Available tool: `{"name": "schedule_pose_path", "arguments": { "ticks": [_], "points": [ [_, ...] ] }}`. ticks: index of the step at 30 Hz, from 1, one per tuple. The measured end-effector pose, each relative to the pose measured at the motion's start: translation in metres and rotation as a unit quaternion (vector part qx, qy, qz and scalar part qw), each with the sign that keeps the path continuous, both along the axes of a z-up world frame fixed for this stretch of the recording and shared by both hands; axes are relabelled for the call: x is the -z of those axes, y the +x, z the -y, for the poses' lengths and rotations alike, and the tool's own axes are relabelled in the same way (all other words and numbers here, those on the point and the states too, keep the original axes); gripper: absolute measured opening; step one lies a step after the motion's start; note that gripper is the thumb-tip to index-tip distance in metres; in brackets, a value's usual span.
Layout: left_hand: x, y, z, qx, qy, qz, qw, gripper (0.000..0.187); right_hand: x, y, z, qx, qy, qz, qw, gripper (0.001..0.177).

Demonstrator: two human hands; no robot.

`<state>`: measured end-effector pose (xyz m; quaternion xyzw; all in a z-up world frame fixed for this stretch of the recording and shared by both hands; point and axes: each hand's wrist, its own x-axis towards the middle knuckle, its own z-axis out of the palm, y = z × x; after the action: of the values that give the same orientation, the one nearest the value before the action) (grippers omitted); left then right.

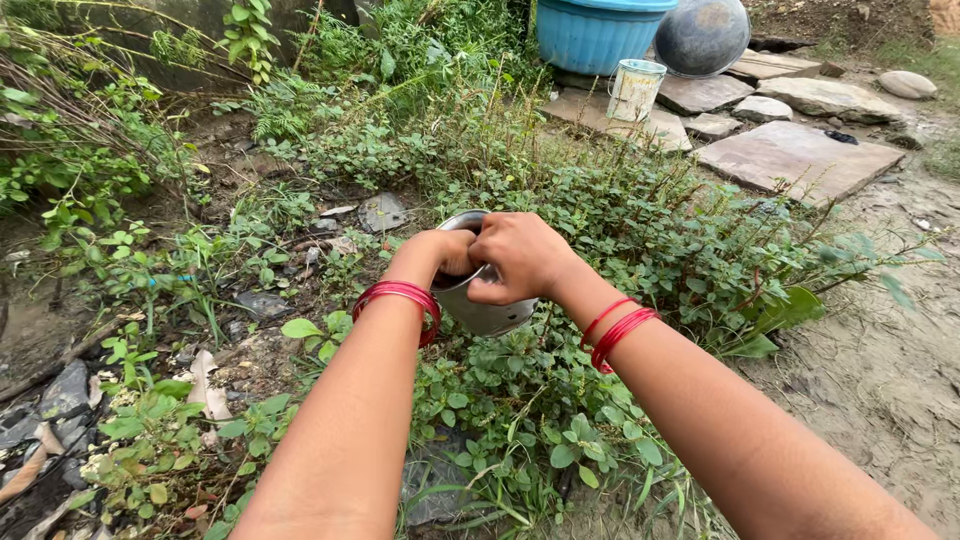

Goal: The person fills a metal pot with water from a white container and pours it onto several green plants in an outdoor garden.

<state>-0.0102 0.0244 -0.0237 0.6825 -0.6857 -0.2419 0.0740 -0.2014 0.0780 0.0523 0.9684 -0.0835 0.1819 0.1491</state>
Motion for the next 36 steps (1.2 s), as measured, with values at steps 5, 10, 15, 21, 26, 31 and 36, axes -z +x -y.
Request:
{"name": "schedule_pose_path", "arguments": {
  "ticks": [5,10,15,21,26,31,36],
  "points": [
    [-0.043,0.011,-0.017,-0.065,-0.101,-0.068,0.99,0.031,-0.007,0.001,0.004,0.013,0.014,0.029,0.999,0.034],
    [-0.11,0.029,-0.058,-0.28,-0.155,0.027,0.947,0.017,-0.007,-0.007,0.012,0.059,-0.003,0.03,0.998,0.042],
    [-0.07,0.035,-0.076,-0.243,0.122,-0.193,0.943,0.054,-0.009,-0.012,0.02,0.059,0.038,0.104,0.992,0.037],
    [-0.044,0.017,-0.022,-0.258,-0.022,-0.27,0.927,0.029,-0.014,-0.018,0.034,0.092,0.13,0.031,0.987,0.044],
    [-0.063,-0.001,-0.044,-0.214,-0.089,-0.129,0.964,0.017,-0.005,-0.022,0.065,-0.017,0.116,0.196,0.974,0.061],
    [-0.067,-0.012,-0.042,-0.143,-0.103,-0.152,0.972,0.019,0.003,-0.034,0.087,0.358,0.255,0.027,0.898,0.063],
    [-0.061,-0.026,-0.048,-0.142,-0.182,-0.093,0.968,0.032,-0.002,-0.036,0.072,0.399,0.241,0.004,0.885,0.045]
  ]
}}
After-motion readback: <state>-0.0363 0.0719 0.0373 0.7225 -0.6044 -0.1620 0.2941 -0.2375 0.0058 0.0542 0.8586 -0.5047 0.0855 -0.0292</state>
